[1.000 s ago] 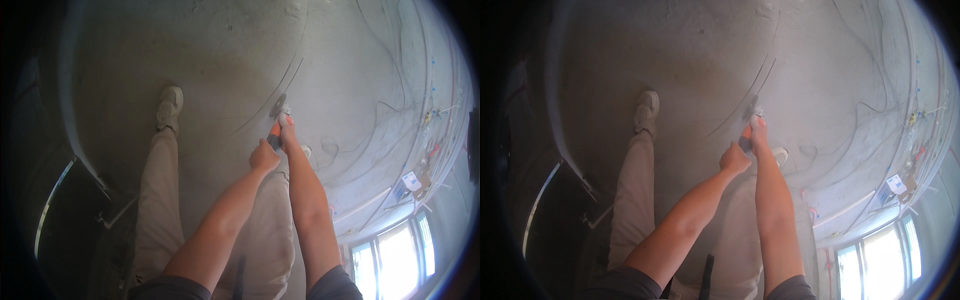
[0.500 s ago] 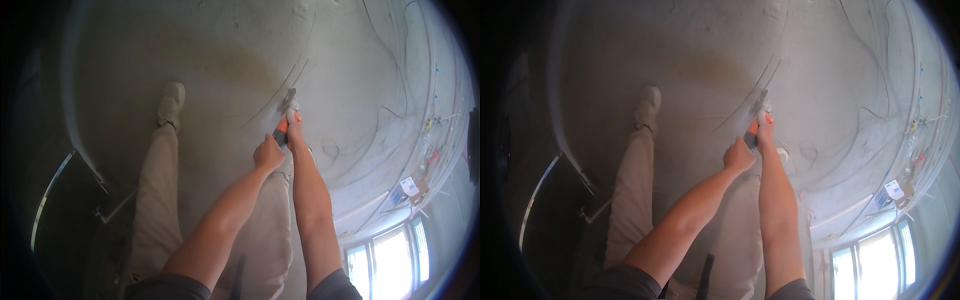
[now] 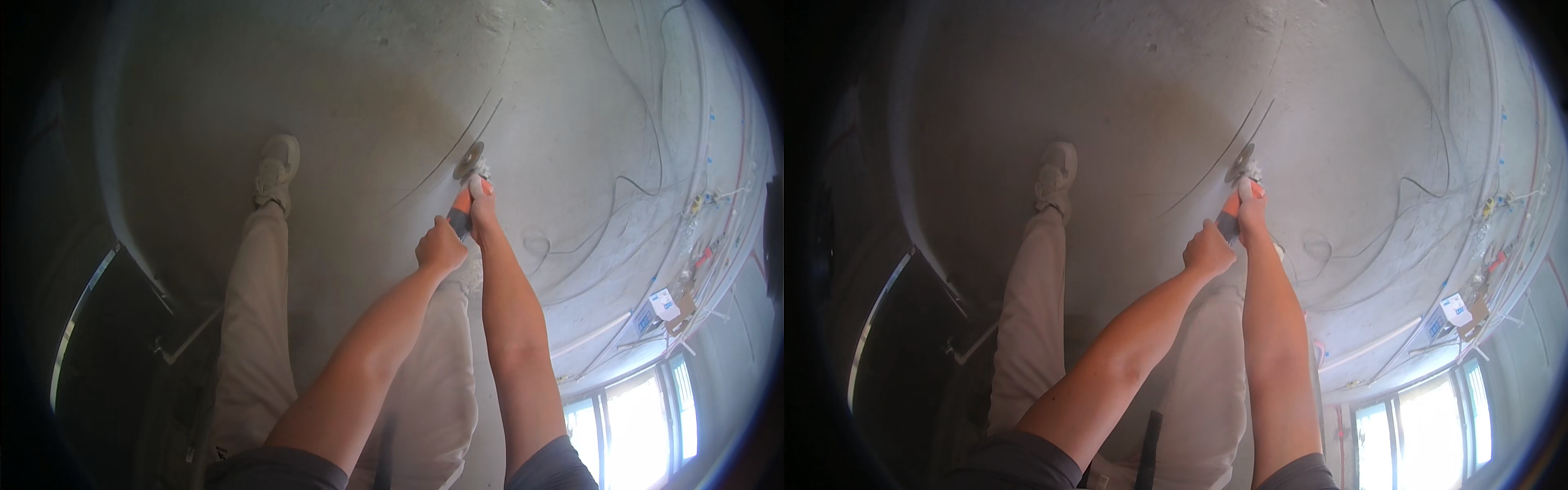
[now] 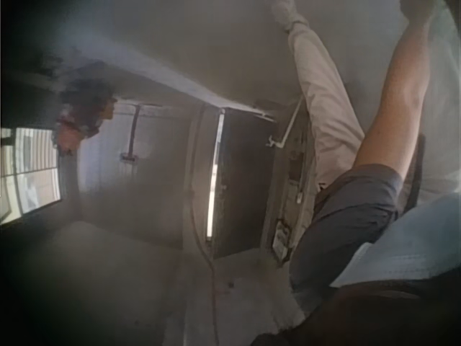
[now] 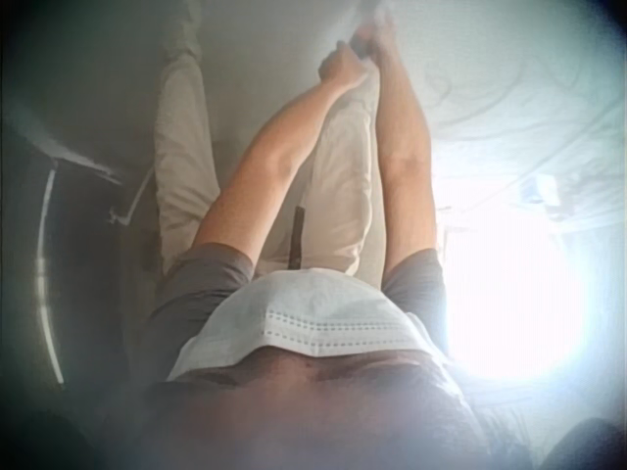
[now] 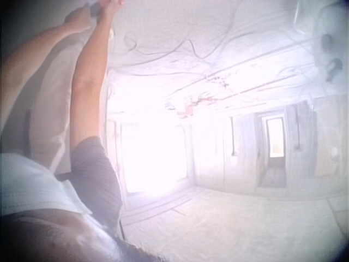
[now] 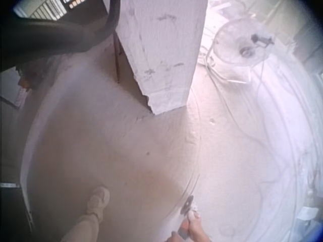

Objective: The person uses an angle grinder to cut or grind a concrete floor along a marked line. The operator holds the tool with both hands and moves it steadily along the curve, generating dust. The task continues without interruption.

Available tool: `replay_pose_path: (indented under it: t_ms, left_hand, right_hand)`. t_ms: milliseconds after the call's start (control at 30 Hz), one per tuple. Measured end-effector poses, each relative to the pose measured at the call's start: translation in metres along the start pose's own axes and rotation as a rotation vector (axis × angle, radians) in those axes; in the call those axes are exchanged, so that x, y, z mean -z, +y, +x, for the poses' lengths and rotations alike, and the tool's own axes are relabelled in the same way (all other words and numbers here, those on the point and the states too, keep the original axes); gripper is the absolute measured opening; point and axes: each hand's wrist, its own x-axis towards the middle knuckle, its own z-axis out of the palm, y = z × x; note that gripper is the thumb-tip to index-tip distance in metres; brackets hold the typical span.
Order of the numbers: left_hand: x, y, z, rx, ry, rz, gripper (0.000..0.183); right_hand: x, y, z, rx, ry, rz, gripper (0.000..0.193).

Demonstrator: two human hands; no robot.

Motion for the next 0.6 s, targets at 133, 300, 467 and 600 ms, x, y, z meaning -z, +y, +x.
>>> replay_pose_path:
  t_ms: [133, 300, 467, 600]
  left_hand:
    - [-0.003, -0.002, 0.000, 0.004, 0.010, 0.006, 0.059]
    - [-0.011, -0.012, -0.001, 0.009, 0.020, 0.002, 0.060]
    - [-0.010, -0.035, -0.002, 0.064, 0.002, 0.053, 0.057]
    - [-0.011, -0.047, -0.006, 0.030, 0.030, 0.070, 0.053]
  right_hand:
    - [0.001, -0.001, -0.002, -0.063, -0.004, 0.018, 0.039]
    - [0.006, 0.009, -0.007, -0.068, -0.063, -0.010, 0.042]
    - [-0.002, 0.053, -0.008, 0.013, 0.013, -0.053, 0.043]
    - [0.005, 0.068, -0.007, -0.012, -0.080, -0.059, 0.047]
